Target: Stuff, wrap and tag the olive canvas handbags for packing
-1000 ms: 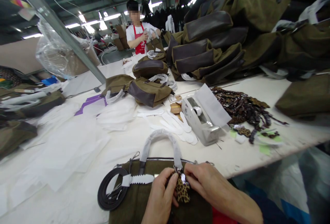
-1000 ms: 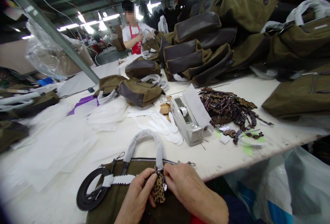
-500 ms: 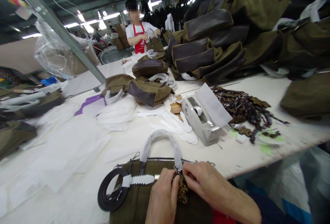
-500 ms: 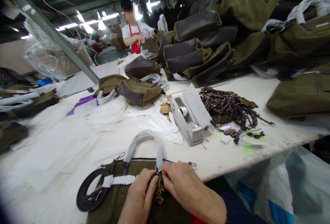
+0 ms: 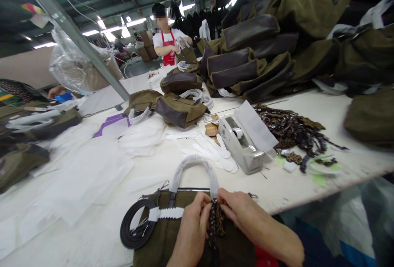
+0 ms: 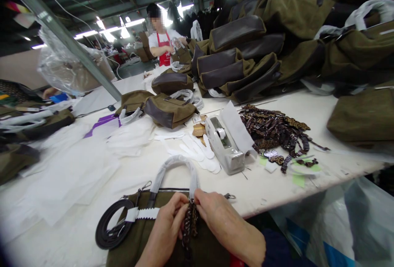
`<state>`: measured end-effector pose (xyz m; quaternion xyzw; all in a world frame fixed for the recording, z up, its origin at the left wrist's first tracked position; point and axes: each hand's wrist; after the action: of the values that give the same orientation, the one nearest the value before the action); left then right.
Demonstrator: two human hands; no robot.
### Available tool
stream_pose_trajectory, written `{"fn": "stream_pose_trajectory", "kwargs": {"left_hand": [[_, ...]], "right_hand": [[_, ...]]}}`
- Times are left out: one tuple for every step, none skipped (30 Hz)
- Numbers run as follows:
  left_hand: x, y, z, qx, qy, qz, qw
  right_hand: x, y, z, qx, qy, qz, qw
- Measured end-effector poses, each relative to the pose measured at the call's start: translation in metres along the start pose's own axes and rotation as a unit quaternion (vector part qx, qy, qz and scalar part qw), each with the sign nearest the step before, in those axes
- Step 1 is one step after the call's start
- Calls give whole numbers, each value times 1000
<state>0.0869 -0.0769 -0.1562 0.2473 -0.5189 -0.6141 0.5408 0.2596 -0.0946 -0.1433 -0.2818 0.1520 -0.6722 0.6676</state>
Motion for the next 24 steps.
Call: {"fn": "stream_pose_trajectory", "kwargs": {"left_hand": [[-1, 0, 0, -8, -4, -2, 1000], [-2, 0, 1, -19, -2, -10, 1000], [-1, 2, 3, -32, 5, -22, 999], [0, 5, 5, -46, 15, -36, 998], [3, 9, 8, -57, 26, -51, 997], [6, 14, 12, -65, 36, -64, 995], [11, 19, 15, -64, 41, -74, 994], [15, 25, 18, -56, 40, -80, 994], [19, 31, 21, -42, 33, -84, 995], [22, 37, 24, -25, 21, -86, 996], [25, 42, 25, -9, 8, -88, 996], [26, 47, 27, 2, -5, -89, 996], [26, 51, 27, 9, -15, -90, 996], [24, 55, 28, 11, -21, -89, 996], [21, 57, 28, 11, -25, -88, 996], [18, 59, 29, 10, -28, -86, 996], [13, 59, 30, 9, -31, -82, 996], [8, 57, 31, 11, -34, -77, 996], [3, 54, 32, 14, -37, -71, 997], [-3, 50, 33, 11, -37, -71, 997], [-9, 44, 33, 1, -35, -80, 996], [-14, 37, 32, -18, -32, -97, 995], [-19, 30, 30, -42, -32, -121, 991], [-24, 23, 28, -67, -32, -147, 986]], "right_hand": [[-1, 0, 1, 2, 3, -2, 1000], [-1, 0, 3, -6, 7, -3, 1000], [0, 2, 7, -22, 8, -5, 1000], [1, 4, 12, -40, 4, -11, 999], [4, 8, 17, -55, 1, -17, 998], [7, 12, 24, -67, 3, -22, 997], [11, 16, 30, -76, 12, -25, 997], [14, 20, 36, -84, 26, -24, 996], [18, 23, 42, -98, 41, -20, 994], [21, 24, 46, -121, 54, -14, 991], [23, 23, 49, -153, 59, -8, 987], [24, 20, 49, -191, 55, -4, 980], [24, 16, 49, -232, 43, 3, 972], [24, 12, 46, -274, 26, 13, 961], [22, 8, 43, -311, 11, 26, 950], [21, 5, 39, -344, 0, 37, 938], [19, 3, 36, -370, -10, 41, 928], [18, 3, 33, -391, -20, 36, 919], [16, 4, 31, -407, -27, 22, 913], [16, 6, 31, -416, -30, 4, 909], [15, 8, 30, -419, -32, -10, 907], [15, 10, 31, -416, -27, -18, 909], [14, 11, 31, -403, -14, -16, 915], [13, 11, 30, -380, 7, -4, 925]]}}
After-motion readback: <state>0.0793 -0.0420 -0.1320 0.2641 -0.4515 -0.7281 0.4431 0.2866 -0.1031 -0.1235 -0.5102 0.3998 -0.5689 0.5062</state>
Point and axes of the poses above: each hand's wrist, its own x-axis away from the middle knuckle, its own z-axis out of the back of the hand, y = z × x, and after that the axes turned 11 degrees about y, right-handed
